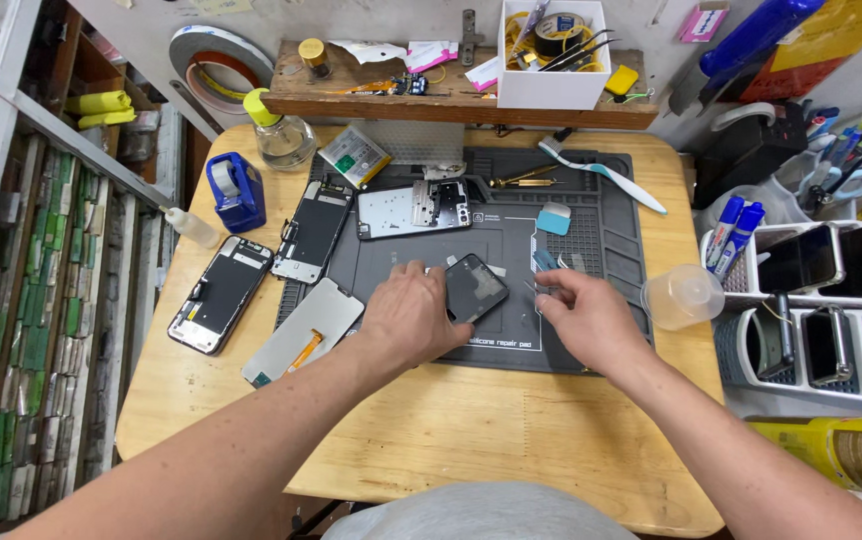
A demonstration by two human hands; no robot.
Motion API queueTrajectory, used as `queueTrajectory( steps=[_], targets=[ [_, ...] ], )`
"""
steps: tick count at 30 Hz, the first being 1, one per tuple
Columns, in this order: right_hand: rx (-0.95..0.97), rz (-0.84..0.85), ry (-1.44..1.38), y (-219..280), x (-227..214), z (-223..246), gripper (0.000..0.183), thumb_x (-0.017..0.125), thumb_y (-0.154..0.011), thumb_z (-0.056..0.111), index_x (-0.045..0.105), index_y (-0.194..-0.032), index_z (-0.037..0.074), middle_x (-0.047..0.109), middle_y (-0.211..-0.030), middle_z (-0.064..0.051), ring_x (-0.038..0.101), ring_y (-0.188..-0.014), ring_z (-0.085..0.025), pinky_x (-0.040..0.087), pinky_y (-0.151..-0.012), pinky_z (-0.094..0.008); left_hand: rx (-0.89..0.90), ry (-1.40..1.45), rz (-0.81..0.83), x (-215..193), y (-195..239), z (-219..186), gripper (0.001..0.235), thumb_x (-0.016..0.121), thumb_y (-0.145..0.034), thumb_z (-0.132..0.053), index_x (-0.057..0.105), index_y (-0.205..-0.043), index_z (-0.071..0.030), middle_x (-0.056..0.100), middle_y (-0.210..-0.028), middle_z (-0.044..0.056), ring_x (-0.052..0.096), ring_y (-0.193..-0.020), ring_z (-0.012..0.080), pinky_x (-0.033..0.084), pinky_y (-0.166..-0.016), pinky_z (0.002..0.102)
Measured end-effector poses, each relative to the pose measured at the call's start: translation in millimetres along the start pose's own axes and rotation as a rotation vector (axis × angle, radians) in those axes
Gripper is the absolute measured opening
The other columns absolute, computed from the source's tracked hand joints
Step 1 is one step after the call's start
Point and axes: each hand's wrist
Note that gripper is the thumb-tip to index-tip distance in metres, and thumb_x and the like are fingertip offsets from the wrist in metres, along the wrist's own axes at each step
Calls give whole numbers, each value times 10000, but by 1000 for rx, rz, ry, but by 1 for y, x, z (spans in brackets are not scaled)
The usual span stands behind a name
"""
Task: The person cleans the interior of a disassembled smartphone using a toothbrush and compressed air. They wipe the back cover with a cloth, then brush and spray the phone's internal components, including the battery and logic board, before placing the phone back on the mat.
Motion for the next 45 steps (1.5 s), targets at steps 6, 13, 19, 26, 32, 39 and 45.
queueTrajectory(
  steps=[6,13,19,26,32,39,45],
  targets=[
    [-91,10,216,-3,18,18,334,700,-898,229,718,-1218,135,764,-846,-95,733,-800,-258,561,-754,-394,-173,43,33,9,13,-6,713,807,-753,-440,559,-1200,57,591,-1184,238,592,-1145,370,566,-917,439],
    [-142,-19,237,-5,29,24,290,693,-901,206,737,-1170,109,777,-958,-112,745,-884,-276,576,-811,-387,-201,68,42,4,15,-14,825,866,-717,-536,554,-1246,16,574,-1240,173,553,-1206,333,522,-935,499],
    [-82,-2,165,-4,31,24,271,666,-921,186,745,-1170,117,793,-1017,-105,764,-929,-257,581,-848,-367,-199,100,31,7,1,-17,790,875,-730,-513,586,-1252,6,583,-1256,154,554,-1222,312,526,-943,478],
    [-56,-4,153,-1,32,25,290,663,-921,187,744,-1196,140,790,-1036,-103,760,-949,-252,576,-862,-354,-219,176,69,3,0,-17,818,890,-722,-445,546,-1308,12,573,-1281,183,554,-1244,329,553,-949,440],
    [-71,-27,148,0,33,24,292,657,-916,197,755,-1188,161,790,-1034,-109,760,-950,-265,575,-863,-367,-222,186,75,0,2,-19,802,888,-727,-432,549,-1298,18,570,-1289,193,555,-1251,338,565,-941,437],
    [-53,-32,179,-2,34,24,278,648,-923,228,769,-1170,188,782,-1036,-114,745,-951,-295,569,-870,-391,-229,195,68,-1,5,-19,808,896,-720,-439,550,-1296,9,569,-1286,187,549,-1257,335,555,-949,441],
    [-185,-51,260,-5,35,26,258,634,-920,197,776,-1129,153,740,-1110,-111,705,-1005,-321,539,-924,-407,-232,176,145,1,3,-17,834,876,-750,-468,550,-1343,21,583,-1270,193,583,-1226,312,571,-940,437]
  ],
)
Point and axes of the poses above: each hand's wrist, its own y-axis away from the middle knuckle, its own x-axis out of the palm, z = x × y
